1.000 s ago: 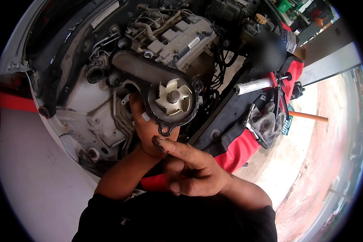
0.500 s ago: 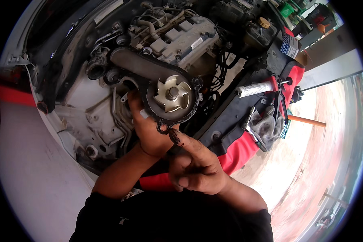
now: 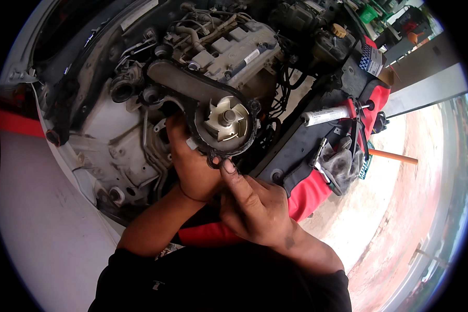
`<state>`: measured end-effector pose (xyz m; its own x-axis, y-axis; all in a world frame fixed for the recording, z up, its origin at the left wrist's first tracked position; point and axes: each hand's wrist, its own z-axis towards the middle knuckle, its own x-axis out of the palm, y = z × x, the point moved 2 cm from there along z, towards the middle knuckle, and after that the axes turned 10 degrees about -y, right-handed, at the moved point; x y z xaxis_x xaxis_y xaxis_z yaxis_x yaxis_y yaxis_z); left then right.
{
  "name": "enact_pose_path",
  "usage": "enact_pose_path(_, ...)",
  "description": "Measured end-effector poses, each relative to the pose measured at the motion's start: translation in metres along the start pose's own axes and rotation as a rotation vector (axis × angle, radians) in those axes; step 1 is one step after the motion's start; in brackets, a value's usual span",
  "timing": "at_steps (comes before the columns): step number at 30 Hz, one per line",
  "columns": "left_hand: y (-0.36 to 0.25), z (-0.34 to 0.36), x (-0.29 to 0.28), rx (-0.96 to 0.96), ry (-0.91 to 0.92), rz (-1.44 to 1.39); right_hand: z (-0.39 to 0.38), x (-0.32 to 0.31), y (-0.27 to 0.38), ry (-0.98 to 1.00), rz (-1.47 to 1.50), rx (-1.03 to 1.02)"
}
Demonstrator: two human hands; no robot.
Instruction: The person holds an automotive water pump near a vehicle engine, pointing at the impeller and the gasket surface.
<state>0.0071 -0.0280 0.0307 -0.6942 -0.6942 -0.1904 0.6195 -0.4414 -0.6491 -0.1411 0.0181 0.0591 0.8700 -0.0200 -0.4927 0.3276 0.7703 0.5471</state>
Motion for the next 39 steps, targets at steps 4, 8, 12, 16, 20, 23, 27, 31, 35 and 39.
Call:
enact_pose_path(4, 0.002, -0.003, 0.003, 0.009, -0.002, 0.033, -0.001, 0.004, -0.002, 0.011, -0.172, -0.025)
enact_pose_path(8, 0.009, -0.004, -0.001, 0.076, 0.072, 0.131, 0.004, -0.002, 0.003, 0.066, -0.305, -0.081)
enact_pose_path(12, 0.01, -0.008, -0.001, 0.093, 0.088, 0.131, 0.011, -0.005, 0.002, 0.066, -0.198, -0.101)
enact_pose_path(16, 0.003, -0.004, 0.001, 0.045, 0.029, 0.071, 0.009, -0.003, 0.001, 0.023, -0.104, 0.001)
enact_pose_path(20, 0.006, -0.007, 0.002, 0.05, 0.061, 0.081, 0.012, -0.003, 0.005, 0.019, -0.101, 0.032)
enact_pose_path(23, 0.008, -0.009, 0.003, 0.039, 0.074, 0.067, 0.002, -0.006, 0.008, 0.045, -0.121, 0.003)
enact_pose_path(27, 0.005, -0.01, 0.003, -0.009, 0.067, 0.016, -0.009, -0.01, 0.011, -0.066, -0.08, -0.011)
enact_pose_path(31, -0.005, -0.002, -0.001, -0.082, 0.107, -0.037, -0.012, -0.014, 0.007, -0.059, -0.056, 0.025)
enact_pose_path(35, 0.0, -0.002, -0.002, 0.096, 0.248, 0.064, -0.001, -0.005, 0.006, -0.075, -0.035, 0.045)
enact_pose_path(39, 0.01, -0.009, -0.001, 0.153, 0.268, 0.023, 0.002, 0.002, 0.002, -0.037, -0.064, -0.025)
